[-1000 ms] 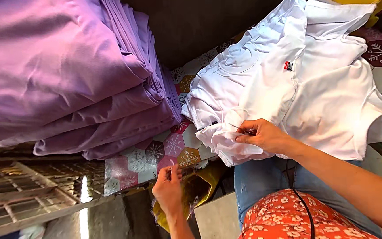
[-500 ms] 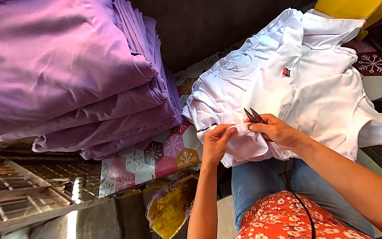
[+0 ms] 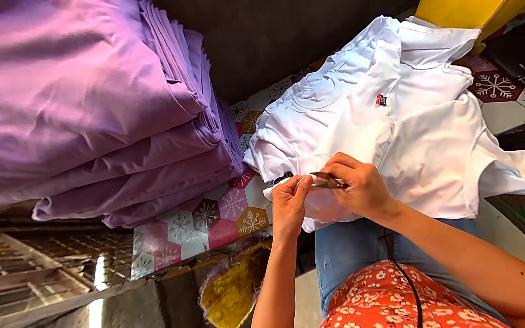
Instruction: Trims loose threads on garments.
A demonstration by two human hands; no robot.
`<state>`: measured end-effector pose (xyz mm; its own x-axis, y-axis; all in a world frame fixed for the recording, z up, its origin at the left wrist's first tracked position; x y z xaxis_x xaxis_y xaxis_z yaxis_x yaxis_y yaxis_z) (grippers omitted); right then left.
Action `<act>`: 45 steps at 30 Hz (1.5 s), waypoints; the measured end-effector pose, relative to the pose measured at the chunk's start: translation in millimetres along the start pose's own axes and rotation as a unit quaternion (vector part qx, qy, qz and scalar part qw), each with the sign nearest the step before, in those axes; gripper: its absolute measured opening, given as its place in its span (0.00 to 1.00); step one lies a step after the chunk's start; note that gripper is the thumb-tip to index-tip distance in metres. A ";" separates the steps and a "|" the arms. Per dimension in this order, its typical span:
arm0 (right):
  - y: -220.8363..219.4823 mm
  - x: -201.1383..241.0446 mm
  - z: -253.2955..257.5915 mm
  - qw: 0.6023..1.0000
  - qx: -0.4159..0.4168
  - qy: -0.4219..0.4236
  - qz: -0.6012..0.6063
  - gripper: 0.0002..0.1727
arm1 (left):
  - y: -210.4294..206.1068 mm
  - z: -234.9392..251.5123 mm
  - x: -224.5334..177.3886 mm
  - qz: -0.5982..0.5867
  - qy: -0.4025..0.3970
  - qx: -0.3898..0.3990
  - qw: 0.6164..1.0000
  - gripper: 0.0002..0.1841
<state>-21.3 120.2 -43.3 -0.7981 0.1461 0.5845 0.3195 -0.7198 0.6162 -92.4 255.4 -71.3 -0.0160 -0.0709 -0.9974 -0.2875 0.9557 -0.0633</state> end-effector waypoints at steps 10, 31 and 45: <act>11.6 -10.1 -18.0 0.995 0.038 -0.087 0.001 0.28 | 4.8 2.3 -0.9 0.015 0.015 -0.029 0.999 0.15; 10.3 -8.8 -17.0 0.983 0.003 0.001 -0.185 0.26 | -0.8 4.3 -3.8 0.016 0.024 -0.029 0.999 0.14; -20.8 19.4 -80.6 0.986 0.008 0.139 -0.096 0.09 | 9.2 -65.1 32.5 -0.022 -0.012 -0.086 0.996 0.20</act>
<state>-84.5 83.4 -87.3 -0.9530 0.0848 0.2908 0.1560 -0.6856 0.7110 -157.9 243.2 -101.9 0.0218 -0.1029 -0.9945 -0.4477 0.8884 -0.1017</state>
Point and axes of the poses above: each hand's wrist, its own z-axis towards the middle knuckle, its own y-axis out of the back of the hand, x = y × z, the point moved 6 cm from there along z, towards the middle knuckle, and after that the axes turned 12 degrees about x, right-handed, at the moved point
